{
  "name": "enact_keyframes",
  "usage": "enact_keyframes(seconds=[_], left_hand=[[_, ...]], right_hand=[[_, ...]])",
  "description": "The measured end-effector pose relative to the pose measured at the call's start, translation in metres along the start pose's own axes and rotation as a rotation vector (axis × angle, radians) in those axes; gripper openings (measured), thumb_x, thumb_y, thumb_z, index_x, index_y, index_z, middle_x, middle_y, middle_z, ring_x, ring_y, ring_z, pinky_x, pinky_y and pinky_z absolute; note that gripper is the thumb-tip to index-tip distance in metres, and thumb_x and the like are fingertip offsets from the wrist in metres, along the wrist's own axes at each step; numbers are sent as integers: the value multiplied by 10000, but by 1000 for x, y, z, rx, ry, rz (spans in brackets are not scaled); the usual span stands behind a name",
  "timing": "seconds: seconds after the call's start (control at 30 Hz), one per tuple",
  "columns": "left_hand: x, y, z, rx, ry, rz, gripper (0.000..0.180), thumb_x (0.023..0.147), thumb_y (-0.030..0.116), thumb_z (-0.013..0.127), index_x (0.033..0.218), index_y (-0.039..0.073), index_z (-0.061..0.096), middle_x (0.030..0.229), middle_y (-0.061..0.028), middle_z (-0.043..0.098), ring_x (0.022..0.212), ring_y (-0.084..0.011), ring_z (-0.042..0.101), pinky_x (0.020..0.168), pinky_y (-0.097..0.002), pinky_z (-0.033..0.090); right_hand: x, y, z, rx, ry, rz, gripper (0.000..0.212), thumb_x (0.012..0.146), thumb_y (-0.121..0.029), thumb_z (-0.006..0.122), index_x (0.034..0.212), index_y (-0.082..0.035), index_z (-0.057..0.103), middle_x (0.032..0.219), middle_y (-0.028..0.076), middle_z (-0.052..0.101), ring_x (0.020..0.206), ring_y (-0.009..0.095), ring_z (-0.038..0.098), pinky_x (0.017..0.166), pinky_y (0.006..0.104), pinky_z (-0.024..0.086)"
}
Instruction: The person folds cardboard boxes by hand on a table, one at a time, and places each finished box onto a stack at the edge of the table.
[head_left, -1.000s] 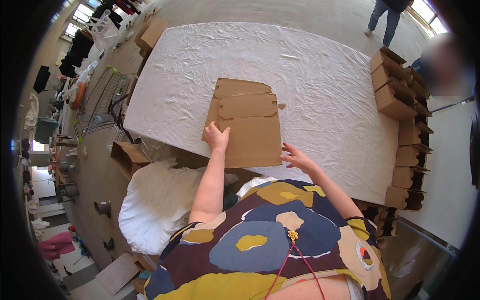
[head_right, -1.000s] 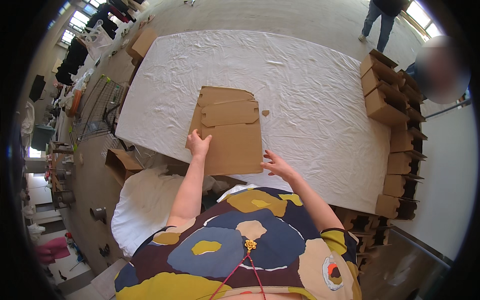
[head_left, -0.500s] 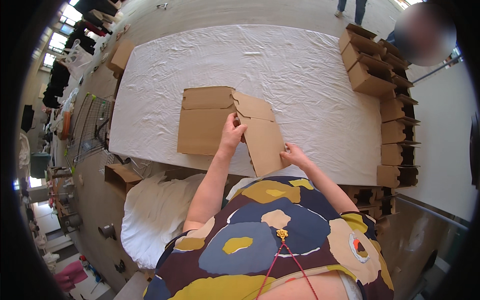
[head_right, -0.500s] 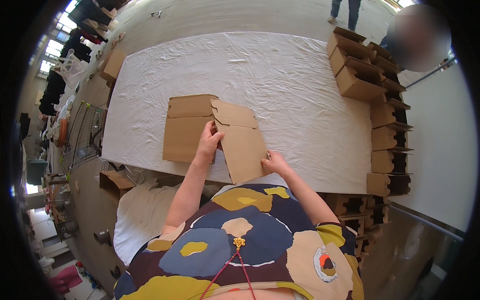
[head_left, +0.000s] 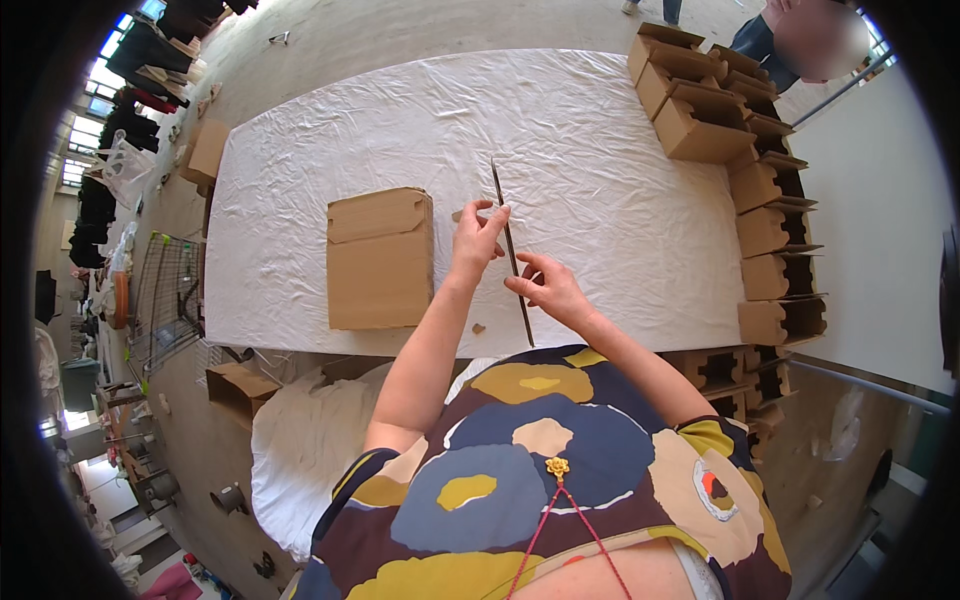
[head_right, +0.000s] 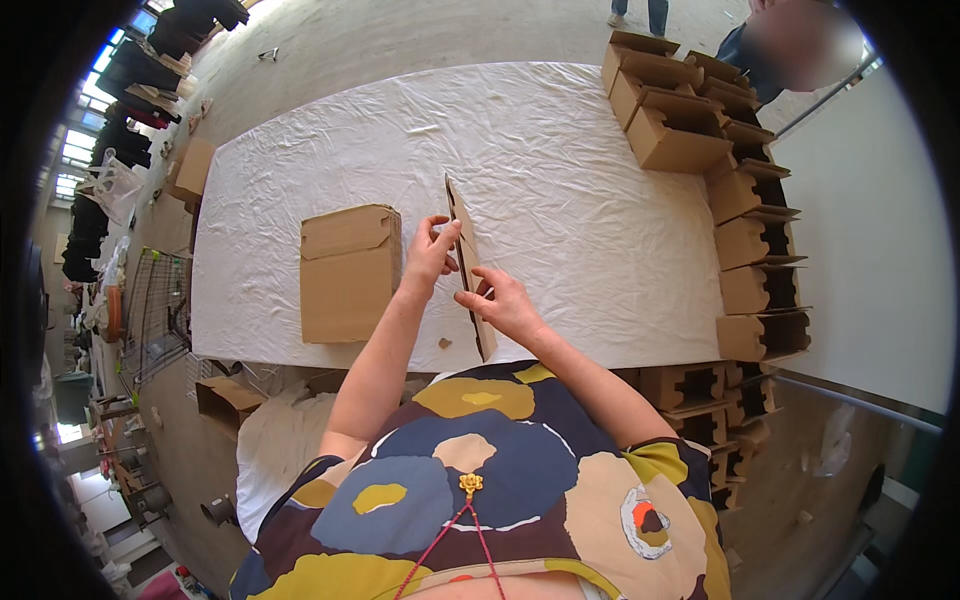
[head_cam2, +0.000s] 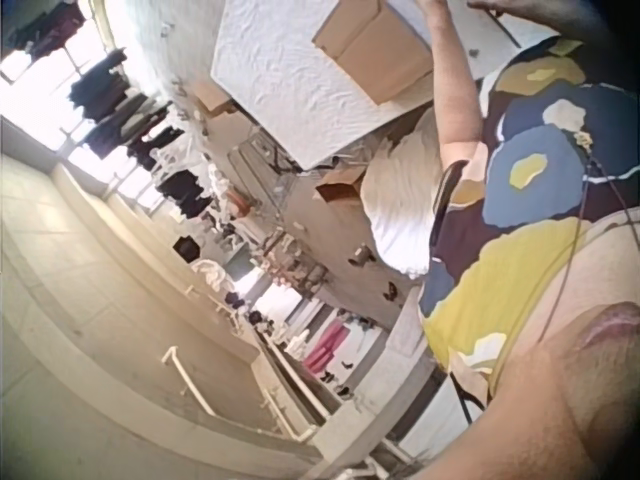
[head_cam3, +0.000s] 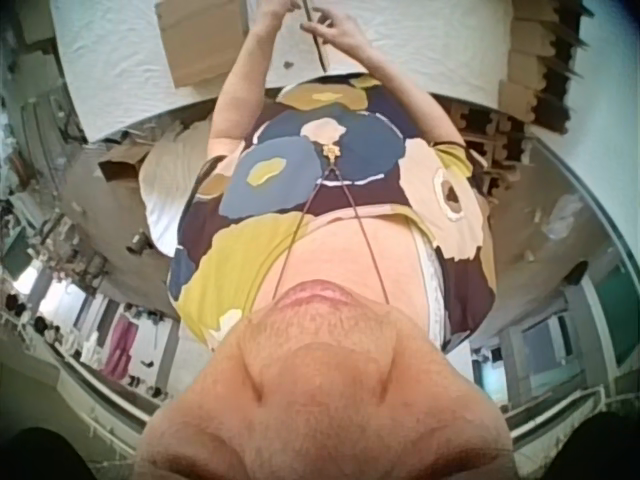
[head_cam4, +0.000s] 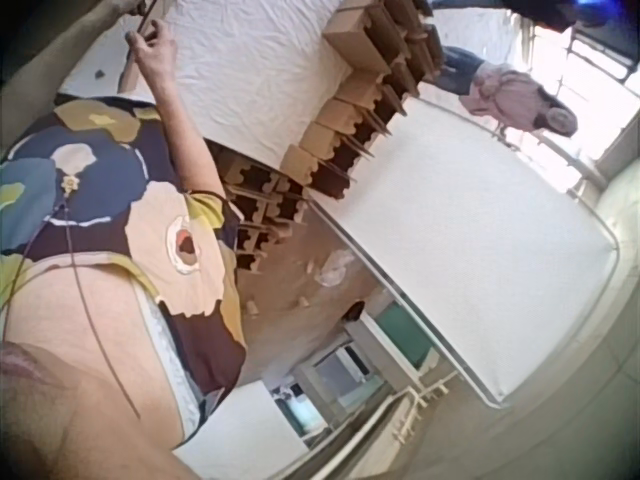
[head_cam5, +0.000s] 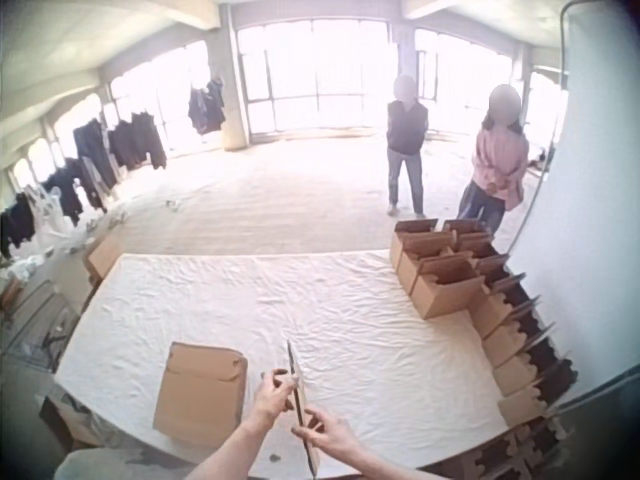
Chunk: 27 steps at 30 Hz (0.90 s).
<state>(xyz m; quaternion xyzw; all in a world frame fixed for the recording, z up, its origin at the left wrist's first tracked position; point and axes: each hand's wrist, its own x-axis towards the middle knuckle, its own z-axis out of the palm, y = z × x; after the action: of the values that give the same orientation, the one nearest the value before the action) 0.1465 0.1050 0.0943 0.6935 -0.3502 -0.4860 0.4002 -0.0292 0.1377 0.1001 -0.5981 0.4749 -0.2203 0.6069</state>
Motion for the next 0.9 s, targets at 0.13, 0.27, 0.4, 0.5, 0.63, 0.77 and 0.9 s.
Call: enact_keyframes(seconds=[0.13,0.27,0.4,0.5,0.63,0.77,0.9], left_hand=[[3,3,1,-42,-26,43,470,919,311,609,1284,29,520,874,-68,630,561,-133,604,484,-275,480],[5,4,-13,241,68,264,369,843,197,588,1132,-31,618,845,-158,674,685,-268,657,624,-398,526],[-15,29,-18,475,66,434,334,786,106,579,1077,-42,648,892,-229,653,829,-381,638,774,-455,501],[-28,31,-20,535,55,522,326,782,82,587,1078,-39,649,864,-209,641,788,-348,627,738,-432,500],[-53,29,-27,542,-26,543,339,764,58,611,1087,-40,648,768,-166,618,647,-262,601,649,-379,500],[-77,20,-14,567,-114,424,338,763,89,585,1079,-22,634,911,-217,640,816,-391,633,766,-472,504],[-72,-2,-8,580,11,497,410,785,104,590,1173,-28,596,975,-213,643,853,-389,634,777,-478,510]], right_hand=[[-2,5,-4,101,-18,39,694,822,-361,795,1326,45,545,922,123,666,750,151,659,594,286,551],[-4,8,-6,188,2,56,622,846,-308,756,1308,52,549,909,131,654,752,183,660,606,322,555],[-9,3,-10,-379,229,-269,374,865,-170,624,1158,60,592,903,208,631,795,351,656,715,451,544],[-11,-4,-19,-504,342,-286,229,833,-104,540,1002,44,589,916,258,611,849,452,604,793,524,496],[-8,-10,-50,-549,430,-244,163,839,-96,530,925,33,578,930,251,618,885,447,604,786,521,496],[-5,1,-52,-606,451,-207,199,855,-129,523,944,34,594,958,250,631,909,440,610,811,520,500],[-5,5,-43,-610,417,-157,210,881,-158,522,950,19,613,976,241,653,903,433,625,806,526,502]])
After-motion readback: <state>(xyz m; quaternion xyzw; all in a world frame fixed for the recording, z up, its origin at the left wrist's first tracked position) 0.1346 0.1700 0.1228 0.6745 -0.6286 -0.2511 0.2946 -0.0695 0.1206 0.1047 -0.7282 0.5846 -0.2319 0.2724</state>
